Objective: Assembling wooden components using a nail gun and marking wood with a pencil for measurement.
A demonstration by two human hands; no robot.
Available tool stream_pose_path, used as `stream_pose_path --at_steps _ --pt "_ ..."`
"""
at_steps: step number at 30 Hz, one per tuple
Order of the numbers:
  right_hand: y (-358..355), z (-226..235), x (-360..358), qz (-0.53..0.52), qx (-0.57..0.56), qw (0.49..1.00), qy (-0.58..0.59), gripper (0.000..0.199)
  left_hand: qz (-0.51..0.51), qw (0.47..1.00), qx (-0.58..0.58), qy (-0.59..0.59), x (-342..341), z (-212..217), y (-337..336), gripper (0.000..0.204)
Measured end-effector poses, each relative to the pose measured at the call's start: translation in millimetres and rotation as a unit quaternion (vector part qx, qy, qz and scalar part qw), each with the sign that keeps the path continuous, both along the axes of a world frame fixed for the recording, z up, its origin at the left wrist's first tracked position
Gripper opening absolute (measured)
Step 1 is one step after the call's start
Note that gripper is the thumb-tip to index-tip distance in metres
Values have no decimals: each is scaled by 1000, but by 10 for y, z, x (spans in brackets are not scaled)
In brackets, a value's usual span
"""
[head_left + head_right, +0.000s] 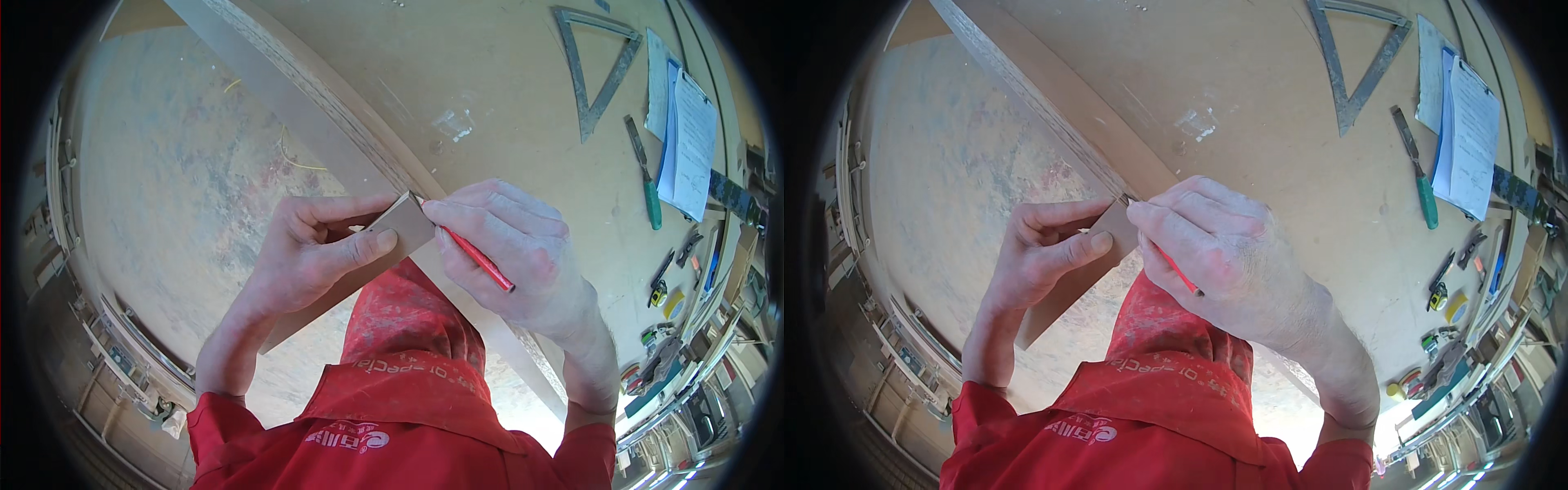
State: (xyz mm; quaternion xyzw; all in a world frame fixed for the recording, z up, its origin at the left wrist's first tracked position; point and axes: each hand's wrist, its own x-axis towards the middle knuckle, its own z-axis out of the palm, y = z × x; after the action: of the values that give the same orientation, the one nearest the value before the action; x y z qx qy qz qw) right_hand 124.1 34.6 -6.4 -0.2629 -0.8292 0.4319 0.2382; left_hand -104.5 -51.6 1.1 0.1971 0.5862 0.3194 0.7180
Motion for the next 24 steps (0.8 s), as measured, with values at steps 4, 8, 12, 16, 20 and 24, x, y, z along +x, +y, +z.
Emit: stream_pose_path --at_steps 4,8,12,16,20,24 --pt "-58 32 123 11 -4 1000 -15 29 -4 1000 -3 -11 122 3 -62 42" --pt "-232 81 431 19 -3 999 -29 30 1 999 -26 -22 450 34 -260 41" --pt "-516 90 854 19 -6 999 -37 30 -13 1000 -21 -9 853 47 -517 40" --pt "-879 113 1445 20 -14 999 -47 28 -17 1000 -13 -10 1452 22 -912 40" --pt "-1261 132 2079 19 -33 997 -63 26 -9 1000 -21 -16 2089 2 -1310 40" --pt "-1480 136 2458 23 -34 998 -56 26 -10 1000 -13 -17 2493 7 -1556 39"
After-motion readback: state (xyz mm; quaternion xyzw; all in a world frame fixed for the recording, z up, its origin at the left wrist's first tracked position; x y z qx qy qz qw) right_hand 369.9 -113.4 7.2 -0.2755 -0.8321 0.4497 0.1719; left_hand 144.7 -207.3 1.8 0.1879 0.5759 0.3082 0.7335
